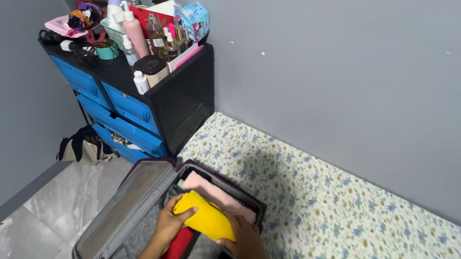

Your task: The person folds a yellow t-shirt and a grey t-shirt on a bed and places them into an open suitcase. The person handles the shirts by hand, smoothing and folding them before packing.

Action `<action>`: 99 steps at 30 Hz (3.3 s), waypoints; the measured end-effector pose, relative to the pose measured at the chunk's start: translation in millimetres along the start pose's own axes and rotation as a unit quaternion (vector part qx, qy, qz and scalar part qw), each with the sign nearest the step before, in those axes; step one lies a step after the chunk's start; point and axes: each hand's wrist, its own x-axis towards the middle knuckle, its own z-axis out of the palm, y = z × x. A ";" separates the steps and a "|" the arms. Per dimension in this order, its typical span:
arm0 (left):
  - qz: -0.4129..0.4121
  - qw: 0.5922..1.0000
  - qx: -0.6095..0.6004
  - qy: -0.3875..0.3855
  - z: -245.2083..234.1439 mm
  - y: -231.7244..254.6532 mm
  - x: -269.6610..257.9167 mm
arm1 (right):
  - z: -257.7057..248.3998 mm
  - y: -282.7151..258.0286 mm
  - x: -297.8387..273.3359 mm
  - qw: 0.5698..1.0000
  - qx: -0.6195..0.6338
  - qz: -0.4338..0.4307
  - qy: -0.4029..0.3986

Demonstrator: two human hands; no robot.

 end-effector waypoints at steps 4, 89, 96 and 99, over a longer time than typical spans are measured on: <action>0.014 1.000 0.012 0.010 0.0 -27.6 42.9 | 33.7 34.3 34.8 0.999 -0.015 0.024 -0.017; 0.112 0.987 0.049 0.108 -346.5 -204.8 -368.1 | 225.4 -161.2 -266.9 0.868 0.492 0.064 -0.002; 0.002 0.992 0.061 0.112 -412.9 -244.5 -345.4 | 305.0 -170.4 -257.8 0.882 0.465 0.074 0.030; -0.029 0.993 0.044 0.108 -422.7 -270.2 -347.2 | 324.1 -163.4 -265.6 0.881 0.454 0.134 0.010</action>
